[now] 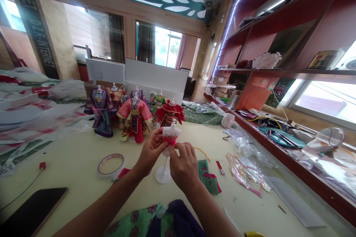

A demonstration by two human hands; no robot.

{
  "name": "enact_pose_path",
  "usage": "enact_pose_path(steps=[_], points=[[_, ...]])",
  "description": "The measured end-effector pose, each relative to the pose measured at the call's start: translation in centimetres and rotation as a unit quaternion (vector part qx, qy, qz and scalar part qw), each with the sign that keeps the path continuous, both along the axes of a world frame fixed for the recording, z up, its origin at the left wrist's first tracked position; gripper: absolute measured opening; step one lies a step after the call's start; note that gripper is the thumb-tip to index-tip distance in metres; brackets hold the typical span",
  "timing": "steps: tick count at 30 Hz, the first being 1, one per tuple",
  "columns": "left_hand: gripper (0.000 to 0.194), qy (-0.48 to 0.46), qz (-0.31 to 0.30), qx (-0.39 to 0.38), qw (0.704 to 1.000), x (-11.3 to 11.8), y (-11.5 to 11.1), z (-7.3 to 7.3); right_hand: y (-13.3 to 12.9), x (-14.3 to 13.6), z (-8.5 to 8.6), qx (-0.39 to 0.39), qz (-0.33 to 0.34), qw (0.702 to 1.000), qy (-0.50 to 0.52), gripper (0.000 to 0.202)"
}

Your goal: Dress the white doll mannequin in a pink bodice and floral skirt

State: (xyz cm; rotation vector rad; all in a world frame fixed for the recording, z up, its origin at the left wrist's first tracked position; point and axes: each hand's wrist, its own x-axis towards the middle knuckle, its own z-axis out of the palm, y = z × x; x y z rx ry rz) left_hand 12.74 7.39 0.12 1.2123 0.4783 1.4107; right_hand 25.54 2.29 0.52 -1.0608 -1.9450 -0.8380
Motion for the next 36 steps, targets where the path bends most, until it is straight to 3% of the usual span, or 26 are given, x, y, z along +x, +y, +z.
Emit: enact_pose_path(steps=[19, 25, 28, 31, 36], points=[[0.060, 0.003, 0.012, -0.046, 0.999, -0.7, -1.2, 0.3, -0.6, 0.3, -0.7, -0.043, 0.024, 0.998, 0.031, 0.028], [0.058, -0.002, 0.056, -0.061, 0.997, -1.4, -1.4, 0.1, -0.7, 0.2, -0.6, -0.036, 0.051, 0.989, 0.133, 0.020], [0.059, 0.004, 0.085, -0.071, 0.994, -1.5, -1.5, -0.3, -0.4, 0.4, 0.7, -0.026, 0.051, 0.974, 0.220, 0.016], [0.056, 0.012, 0.102, -0.083, 0.991, -1.4, -1.6, -0.8, 0.0, 0.6, 3.3, -0.024, 0.039, 0.962, 0.270, 0.016], [0.052, 0.009, 0.100, -0.085, 0.991, -1.1, -1.9, -1.7, 1.2, -0.3, 8.7, -0.109, -0.044, 0.968, 0.220, 0.021]])
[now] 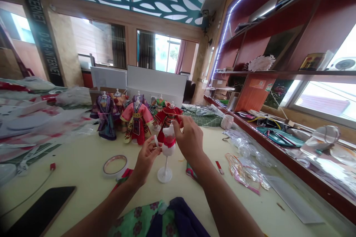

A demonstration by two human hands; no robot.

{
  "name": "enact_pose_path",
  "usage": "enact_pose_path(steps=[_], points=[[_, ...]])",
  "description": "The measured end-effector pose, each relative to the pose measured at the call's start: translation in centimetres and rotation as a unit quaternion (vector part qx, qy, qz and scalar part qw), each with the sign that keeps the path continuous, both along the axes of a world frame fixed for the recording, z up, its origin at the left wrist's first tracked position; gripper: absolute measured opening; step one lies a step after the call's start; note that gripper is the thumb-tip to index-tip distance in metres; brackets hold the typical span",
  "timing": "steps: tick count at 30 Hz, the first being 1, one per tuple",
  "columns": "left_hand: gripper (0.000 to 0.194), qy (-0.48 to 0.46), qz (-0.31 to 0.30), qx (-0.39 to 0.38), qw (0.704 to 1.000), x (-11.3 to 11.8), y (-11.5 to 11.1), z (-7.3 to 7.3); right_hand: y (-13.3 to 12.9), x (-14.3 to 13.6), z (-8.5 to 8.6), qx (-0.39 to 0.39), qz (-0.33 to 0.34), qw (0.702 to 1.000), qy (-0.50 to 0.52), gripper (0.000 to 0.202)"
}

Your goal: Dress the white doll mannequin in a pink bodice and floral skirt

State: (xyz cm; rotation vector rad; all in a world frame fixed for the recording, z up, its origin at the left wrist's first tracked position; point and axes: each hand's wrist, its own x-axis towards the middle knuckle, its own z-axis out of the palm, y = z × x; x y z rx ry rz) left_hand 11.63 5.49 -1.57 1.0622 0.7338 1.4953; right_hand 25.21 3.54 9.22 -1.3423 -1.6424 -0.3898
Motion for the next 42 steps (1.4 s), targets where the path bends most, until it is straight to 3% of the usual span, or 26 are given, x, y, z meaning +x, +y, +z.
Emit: enact_pose_path(steps=[3, 6, 15, 28, 35, 42], points=[[0.051, -0.004, -0.007, 0.005, 1.000, -0.1, 0.0, -0.2, 0.7, -1.0, 1.9, -0.118, -0.047, 0.988, -0.082, 0.021], [0.049, -0.008, -0.006, 0.001, 1.000, -0.4, 0.0, -0.3, 1.1, -1.5, 2.5, -0.170, -0.056, 0.976, -0.123, 0.021], [0.050, -0.015, -0.002, -0.004, 1.000, -0.9, 0.2, -0.4, 1.3, -0.2, 3.0, -0.202, 0.082, 0.973, -0.081, 0.022], [0.045, -0.004, 0.010, -0.013, 1.000, -1.0, 0.1, -0.2, 2.1, 1.7, 4.0, -0.259, 0.199, 0.945, -0.007, 0.008], [0.045, -0.012, 0.003, -0.008, 1.000, -1.0, 0.1, -0.1, 2.7, 2.8, 3.9, -0.274, 0.298, 0.911, 0.075, 0.013], [0.046, -0.004, -0.005, -0.002, 1.000, -1.0, 0.1, -0.2, 3.4, 3.8, 3.9, -0.294, 0.352, 0.882, 0.112, 0.015]])
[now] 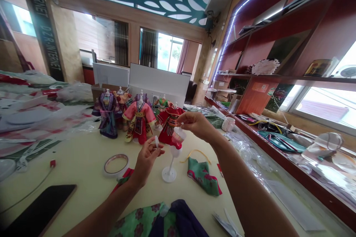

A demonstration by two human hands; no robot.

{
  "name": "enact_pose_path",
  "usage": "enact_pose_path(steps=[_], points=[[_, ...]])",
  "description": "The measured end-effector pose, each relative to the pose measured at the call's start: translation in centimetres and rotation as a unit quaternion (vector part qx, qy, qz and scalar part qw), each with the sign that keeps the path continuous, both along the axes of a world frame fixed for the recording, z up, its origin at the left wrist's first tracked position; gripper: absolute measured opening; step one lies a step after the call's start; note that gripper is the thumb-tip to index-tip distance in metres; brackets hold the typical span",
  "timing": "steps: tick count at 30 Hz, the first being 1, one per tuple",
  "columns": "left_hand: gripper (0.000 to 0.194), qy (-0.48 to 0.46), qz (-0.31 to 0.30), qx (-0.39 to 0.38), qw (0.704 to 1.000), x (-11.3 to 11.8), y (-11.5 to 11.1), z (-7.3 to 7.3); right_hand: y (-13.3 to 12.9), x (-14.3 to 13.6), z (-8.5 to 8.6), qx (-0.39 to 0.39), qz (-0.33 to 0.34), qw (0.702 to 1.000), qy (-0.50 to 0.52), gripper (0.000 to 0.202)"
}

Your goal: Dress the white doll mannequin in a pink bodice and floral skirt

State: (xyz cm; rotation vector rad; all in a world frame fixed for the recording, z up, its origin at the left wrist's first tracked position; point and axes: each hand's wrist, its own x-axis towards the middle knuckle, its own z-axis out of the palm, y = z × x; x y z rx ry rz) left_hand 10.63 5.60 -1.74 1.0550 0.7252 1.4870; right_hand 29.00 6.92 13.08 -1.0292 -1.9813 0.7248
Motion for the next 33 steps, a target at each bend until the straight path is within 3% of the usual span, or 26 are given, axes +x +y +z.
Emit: enact_pose_path(steps=[8, 16, 20, 24, 29, 33], points=[[0.049, 0.012, 0.004, 0.037, 0.999, 0.4, 0.2, 0.3, 0.4, -0.5, 0.4, -0.009, 0.019, 1.000, 0.015, 0.013], [0.067, 0.024, 0.000, 0.118, 0.993, 1.4, 1.8, 2.6, 1.1, -0.5, 0.1, -0.013, 0.041, 0.998, 0.036, 0.014], [0.072, 0.034, -0.036, 0.136, 0.989, 2.5, 2.3, 3.4, 1.1, -0.8, -0.2, 0.004, 0.045, 0.998, 0.045, 0.012], [0.068, 0.033, -0.037, 0.136, 0.989, 3.4, 2.5, 3.3, 0.9, -1.0, -0.9, 0.018, 0.021, 0.998, 0.059, 0.016], [0.068, 0.043, -0.028, 0.142, 0.988, 3.5, 2.6, 3.1, 0.5, -0.1, -2.7, 0.069, -0.063, 0.994, 0.052, 0.033], [0.067, 0.042, -0.032, 0.154, 0.987, 3.5, 2.6, 3.0, 0.4, 0.5, -4.1, 0.054, -0.093, 0.994, 0.007, 0.030]])
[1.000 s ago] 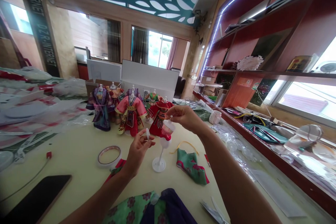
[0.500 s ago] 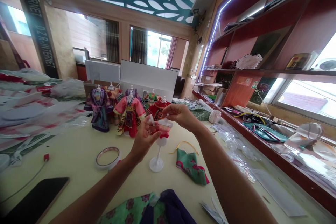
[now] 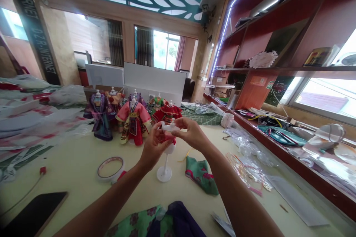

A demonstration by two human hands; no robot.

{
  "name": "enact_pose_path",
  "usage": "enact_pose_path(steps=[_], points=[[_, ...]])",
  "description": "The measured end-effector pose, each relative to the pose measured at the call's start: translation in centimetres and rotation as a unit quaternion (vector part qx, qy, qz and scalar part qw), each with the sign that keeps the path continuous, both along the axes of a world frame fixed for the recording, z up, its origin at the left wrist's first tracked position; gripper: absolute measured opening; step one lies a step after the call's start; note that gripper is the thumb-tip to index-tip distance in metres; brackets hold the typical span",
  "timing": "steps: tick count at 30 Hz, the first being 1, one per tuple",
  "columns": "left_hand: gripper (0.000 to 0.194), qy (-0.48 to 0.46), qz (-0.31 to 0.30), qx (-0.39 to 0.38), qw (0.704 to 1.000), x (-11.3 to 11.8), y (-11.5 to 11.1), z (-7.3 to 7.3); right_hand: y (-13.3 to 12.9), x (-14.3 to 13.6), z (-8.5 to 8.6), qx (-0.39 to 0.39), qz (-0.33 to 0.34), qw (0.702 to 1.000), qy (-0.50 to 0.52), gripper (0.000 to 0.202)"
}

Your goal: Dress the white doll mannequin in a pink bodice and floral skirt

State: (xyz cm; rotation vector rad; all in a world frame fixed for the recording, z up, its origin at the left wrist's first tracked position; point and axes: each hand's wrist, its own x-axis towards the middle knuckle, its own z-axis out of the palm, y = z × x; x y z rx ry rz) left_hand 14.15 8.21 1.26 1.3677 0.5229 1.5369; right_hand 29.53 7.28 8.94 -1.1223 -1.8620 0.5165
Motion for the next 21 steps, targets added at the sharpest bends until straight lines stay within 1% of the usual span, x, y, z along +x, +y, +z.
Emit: enact_pose_path(steps=[4, 12, 21], points=[[0.068, 0.008, 0.007, 0.010, 1.000, 0.08, 0.00, -0.09, 0.17, 0.01, -0.46, -0.004, -0.010, 1.000, -0.019, 0.028], [0.068, 0.021, 0.010, 0.016, 1.000, 0.03, -0.15, -0.12, 0.12, -0.16, -0.21, 0.038, -0.024, 0.998, -0.041, 0.022], [0.069, 0.028, 0.011, 0.017, 0.999, -0.20, -0.21, 0.00, -0.18, -0.19, -0.33, 0.053, -0.030, 0.997, -0.043, 0.017]])
